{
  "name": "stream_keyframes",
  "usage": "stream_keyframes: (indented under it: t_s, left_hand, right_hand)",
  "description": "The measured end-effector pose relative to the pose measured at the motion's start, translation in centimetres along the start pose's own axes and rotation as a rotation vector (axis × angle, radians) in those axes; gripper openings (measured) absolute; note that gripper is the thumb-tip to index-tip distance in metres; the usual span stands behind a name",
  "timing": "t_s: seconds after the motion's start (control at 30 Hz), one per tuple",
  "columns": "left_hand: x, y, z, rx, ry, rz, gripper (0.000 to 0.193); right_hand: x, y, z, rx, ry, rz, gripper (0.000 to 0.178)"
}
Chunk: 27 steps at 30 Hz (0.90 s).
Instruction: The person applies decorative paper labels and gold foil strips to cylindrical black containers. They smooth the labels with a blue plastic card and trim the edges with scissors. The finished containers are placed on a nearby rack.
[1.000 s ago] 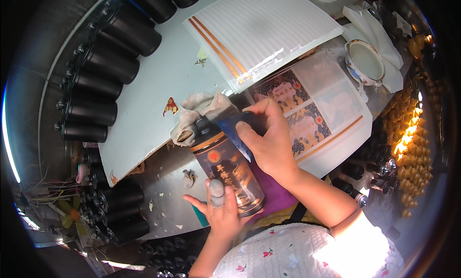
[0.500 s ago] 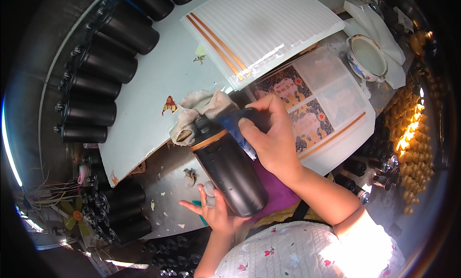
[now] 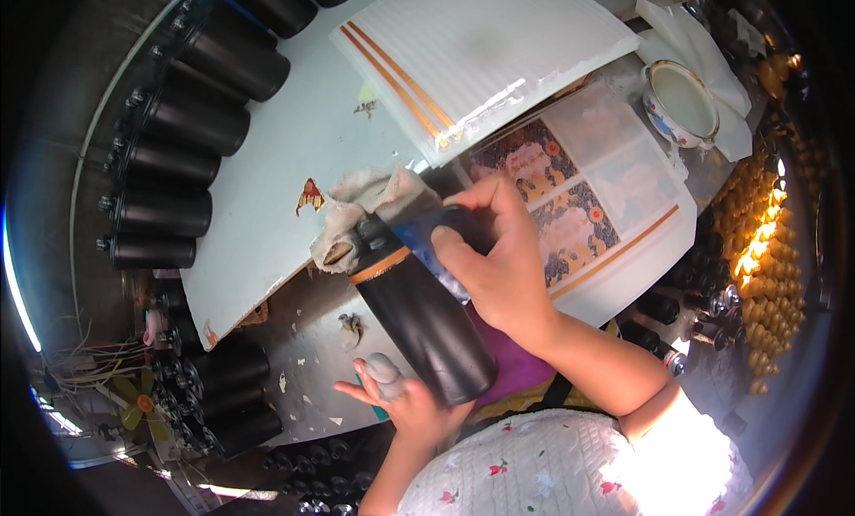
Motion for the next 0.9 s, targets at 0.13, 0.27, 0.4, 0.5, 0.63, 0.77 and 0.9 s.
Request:
stream_keyframes:
  t_s: [0.13,0.27,0.4,0.5,0.63,0.77,0.9]
  left_hand:
    - [0.1,0.1,-0.8,-0.02,-0.168,0.072,0.101]
    - [-2.3,1.6,0.7,-0.211,0.057,-0.032,0.098]
    - [-0.7,0.0,0.1,0.041,0.063,0.027,0.109]
    - [0.1,-0.5,-0.6,-0.083,-0.056,0.016,0.114]
    - [-1.6,0.2,0.0,-0.16,0.089,-0.008,0.099]
    - [-1.3,-0.6,-1.0,-0.277,0.25,-0.031,0.088]
    - [-2.0,0.1,0.3,-0.188,0.258,0.031,0.09]
  right_hand:
    - [0.7,-0.4,-0.3,0.026,0.039,-0.015,0.021]
    - [0.2,-0.5,-0.5,-0.004,-0.032,0.053,0.022]
    - [0.3,-0.4,-0.5,-0.016,0.013,0.01,0.024]
    - [1.5,-0.8,-1.2,0.017,0.056,-0.002,0.022]
    - [1.5,-0.5,-2.6,0.048,0.1,0.035,0.02]
    - [1.1,0.7,-1.8,0.063,0.201,-0.226,0.021]
    - [-2.1,1.6,-0.5,-0.378,0.461,-0.67,0.034]
Point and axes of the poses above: each hand's wrist, its own y-axis away from the middle knuckle, its own z-axis out of the palm, x = y × z, the point moved 1 cm from there along -y, towards the middle knuckle, and after that the axes turned 13 degrees about -x, right-handed, at the moved point
